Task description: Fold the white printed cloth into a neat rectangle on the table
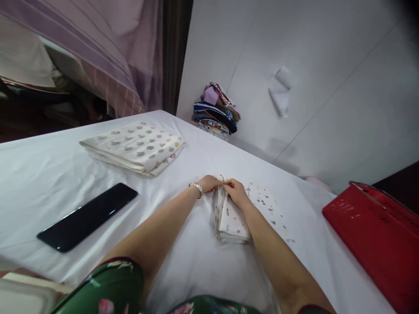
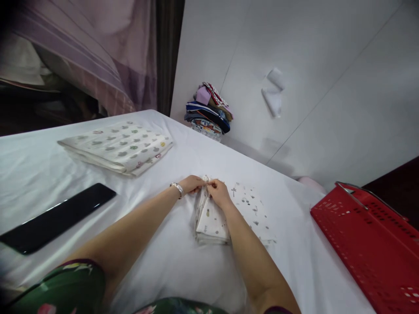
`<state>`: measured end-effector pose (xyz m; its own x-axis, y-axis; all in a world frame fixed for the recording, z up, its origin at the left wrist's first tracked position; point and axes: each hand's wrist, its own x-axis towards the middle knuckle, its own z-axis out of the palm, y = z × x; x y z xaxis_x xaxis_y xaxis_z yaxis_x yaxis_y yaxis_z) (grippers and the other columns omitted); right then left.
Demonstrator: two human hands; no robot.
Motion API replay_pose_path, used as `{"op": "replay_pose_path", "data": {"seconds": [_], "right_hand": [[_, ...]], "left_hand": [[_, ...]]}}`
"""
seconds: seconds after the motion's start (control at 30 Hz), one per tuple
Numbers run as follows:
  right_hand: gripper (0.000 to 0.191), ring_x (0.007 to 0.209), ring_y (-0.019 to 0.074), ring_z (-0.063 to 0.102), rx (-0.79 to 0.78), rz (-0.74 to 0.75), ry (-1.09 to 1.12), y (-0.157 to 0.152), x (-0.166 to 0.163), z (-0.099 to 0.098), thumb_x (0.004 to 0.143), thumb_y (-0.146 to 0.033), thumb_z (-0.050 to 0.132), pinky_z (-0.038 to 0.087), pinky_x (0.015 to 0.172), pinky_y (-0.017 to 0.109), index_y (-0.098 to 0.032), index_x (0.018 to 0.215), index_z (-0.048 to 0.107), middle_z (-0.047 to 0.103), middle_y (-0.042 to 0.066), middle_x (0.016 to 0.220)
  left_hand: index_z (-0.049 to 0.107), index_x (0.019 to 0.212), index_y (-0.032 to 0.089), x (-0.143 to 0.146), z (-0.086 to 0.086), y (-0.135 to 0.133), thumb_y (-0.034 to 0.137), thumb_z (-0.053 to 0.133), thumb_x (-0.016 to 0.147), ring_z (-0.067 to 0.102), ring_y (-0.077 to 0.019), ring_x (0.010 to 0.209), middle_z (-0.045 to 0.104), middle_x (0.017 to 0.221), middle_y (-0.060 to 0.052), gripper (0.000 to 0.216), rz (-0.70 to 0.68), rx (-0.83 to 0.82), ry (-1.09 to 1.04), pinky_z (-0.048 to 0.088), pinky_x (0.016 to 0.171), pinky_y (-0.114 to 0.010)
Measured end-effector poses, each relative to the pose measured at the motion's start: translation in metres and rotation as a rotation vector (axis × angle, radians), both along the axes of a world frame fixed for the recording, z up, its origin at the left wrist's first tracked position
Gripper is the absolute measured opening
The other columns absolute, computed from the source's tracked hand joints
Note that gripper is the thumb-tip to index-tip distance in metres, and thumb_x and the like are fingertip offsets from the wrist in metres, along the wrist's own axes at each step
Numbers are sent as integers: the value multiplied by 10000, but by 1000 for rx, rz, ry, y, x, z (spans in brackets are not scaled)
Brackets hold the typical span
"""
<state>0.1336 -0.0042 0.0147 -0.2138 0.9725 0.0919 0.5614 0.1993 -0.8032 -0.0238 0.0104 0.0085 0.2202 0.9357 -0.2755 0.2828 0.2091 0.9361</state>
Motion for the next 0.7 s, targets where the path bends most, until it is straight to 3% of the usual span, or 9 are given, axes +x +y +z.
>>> {"op": "replay_pose_path", "data": {"seconds": [0.13,0.33,0.5,0.7], "right_hand": [[252,528,109,494,6,-62,-237,8,-1,13,710,-295,506,347,524,213,-196,941,534,575,-41,635],[203,782,179,572,122,-27,-742,33,-26,37,696,-185,511,374,633,254,-200,867,619,643,62,866],[129,772,184,580,123,5,-753,52,-40,43,662,-134,527,388,661,263,-176,689,646,654,80,811],[124,623,127,569,56,35,-612,56,-35,39,698,-193,529,398,602,216,-176,692,652,637,20,645]], "left_hand": [[444,492,177,0,-2,-1,363,575,664,338,-78,352,418,375,34,286,10,16,15,244,392,-219],[444,493,173,1,2,-4,290,540,670,316,-72,357,390,362,47,233,28,38,-17,226,395,-216],[465,531,171,0,5,-5,252,524,670,320,-74,369,389,374,51,171,58,24,-48,246,404,-216],[438,509,175,0,2,0,288,550,651,334,-73,367,389,371,48,213,96,-13,-47,252,396,-216]]}}
